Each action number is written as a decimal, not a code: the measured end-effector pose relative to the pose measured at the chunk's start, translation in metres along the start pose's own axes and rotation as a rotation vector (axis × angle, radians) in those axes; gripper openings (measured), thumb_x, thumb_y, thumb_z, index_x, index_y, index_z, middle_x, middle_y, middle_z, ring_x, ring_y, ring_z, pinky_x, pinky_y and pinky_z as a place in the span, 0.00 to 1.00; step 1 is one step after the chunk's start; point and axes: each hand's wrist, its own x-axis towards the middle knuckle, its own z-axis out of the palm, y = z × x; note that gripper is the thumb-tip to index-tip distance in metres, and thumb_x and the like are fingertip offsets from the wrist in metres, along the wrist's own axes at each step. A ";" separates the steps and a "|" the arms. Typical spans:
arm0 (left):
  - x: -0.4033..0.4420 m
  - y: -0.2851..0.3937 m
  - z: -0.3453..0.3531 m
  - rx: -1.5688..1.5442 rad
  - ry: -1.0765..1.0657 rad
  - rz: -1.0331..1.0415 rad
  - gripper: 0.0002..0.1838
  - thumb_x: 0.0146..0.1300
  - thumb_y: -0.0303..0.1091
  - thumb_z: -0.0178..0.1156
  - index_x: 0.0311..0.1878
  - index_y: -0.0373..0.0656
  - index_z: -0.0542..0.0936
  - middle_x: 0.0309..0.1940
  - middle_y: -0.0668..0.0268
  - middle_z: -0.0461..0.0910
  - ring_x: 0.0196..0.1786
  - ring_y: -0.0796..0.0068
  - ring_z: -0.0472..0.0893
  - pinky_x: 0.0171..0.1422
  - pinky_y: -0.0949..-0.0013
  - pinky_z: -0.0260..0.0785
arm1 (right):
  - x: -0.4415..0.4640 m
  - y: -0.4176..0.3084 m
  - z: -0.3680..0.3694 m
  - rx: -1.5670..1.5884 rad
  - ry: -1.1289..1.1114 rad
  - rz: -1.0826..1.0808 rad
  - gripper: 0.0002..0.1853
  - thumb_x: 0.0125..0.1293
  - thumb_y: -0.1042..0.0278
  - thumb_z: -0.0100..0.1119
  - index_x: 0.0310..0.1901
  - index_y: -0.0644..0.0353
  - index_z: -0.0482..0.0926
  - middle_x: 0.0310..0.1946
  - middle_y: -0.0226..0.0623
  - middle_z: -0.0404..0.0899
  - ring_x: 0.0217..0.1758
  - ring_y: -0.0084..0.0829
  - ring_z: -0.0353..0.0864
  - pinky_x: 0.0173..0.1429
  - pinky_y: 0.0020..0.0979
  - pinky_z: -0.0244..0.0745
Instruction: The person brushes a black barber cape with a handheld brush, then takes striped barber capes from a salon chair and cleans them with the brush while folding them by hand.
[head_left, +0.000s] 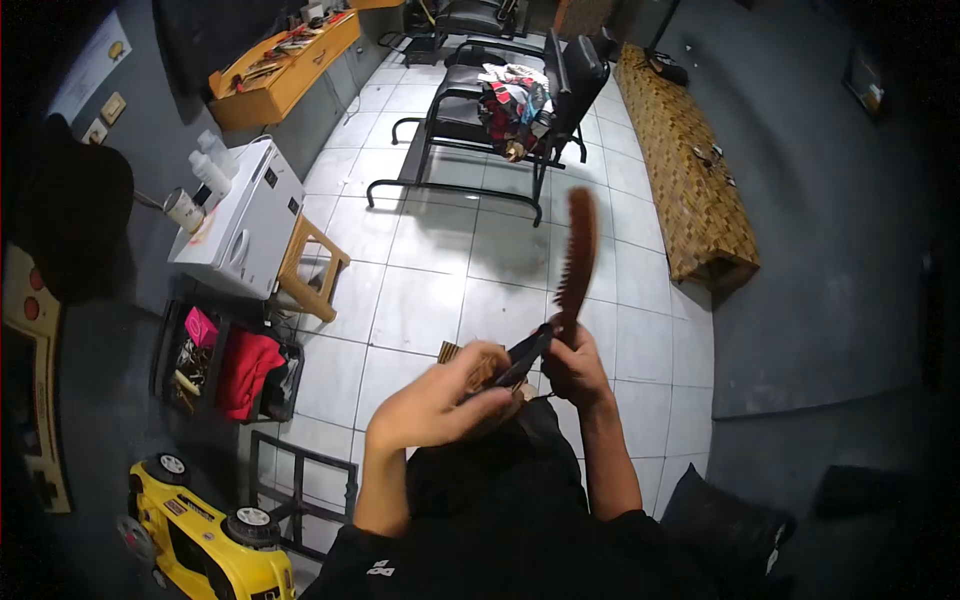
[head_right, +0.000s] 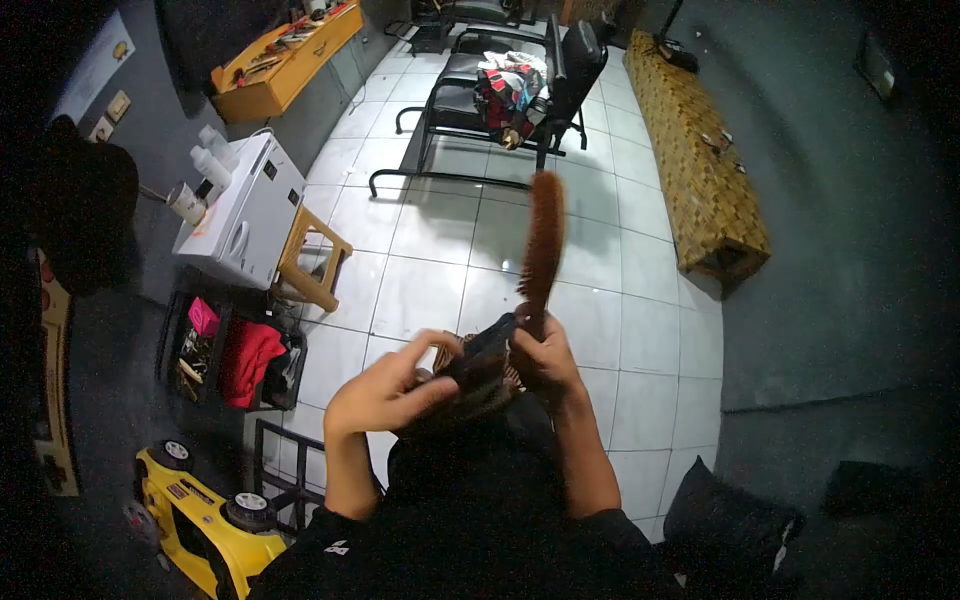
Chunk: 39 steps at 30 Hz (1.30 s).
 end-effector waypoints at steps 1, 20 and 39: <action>-0.001 0.004 -0.003 0.001 0.076 -0.035 0.25 0.64 0.37 0.59 0.62 0.43 0.65 0.16 0.68 0.67 0.21 0.80 0.64 0.26 0.71 0.59 | -0.005 -0.008 0.001 0.017 0.025 -0.053 0.10 0.61 0.78 0.57 0.43 0.58 0.71 0.27 0.25 0.71 0.22 0.15 0.68 0.22 0.18 0.60; 0.088 0.007 0.049 -0.535 0.022 0.008 0.14 0.71 0.35 0.46 0.51 0.35 0.71 0.30 0.70 0.71 0.32 0.79 0.71 0.38 0.75 0.66 | 0.013 -0.090 0.017 -0.475 0.197 -0.560 0.09 0.54 0.82 0.62 0.36 0.63 0.73 0.29 0.28 0.73 0.34 0.16 0.71 0.40 0.22 0.68; 0.172 0.089 0.047 -0.559 0.630 0.235 0.15 0.73 0.40 0.47 0.48 0.37 0.74 0.35 0.71 0.77 0.36 0.84 0.75 0.41 0.78 0.68 | 0.016 0.127 -0.249 -1.469 -0.217 0.516 0.22 0.71 0.55 0.39 0.40 0.67 0.77 0.39 0.57 0.80 0.46 0.57 0.77 0.51 0.49 0.71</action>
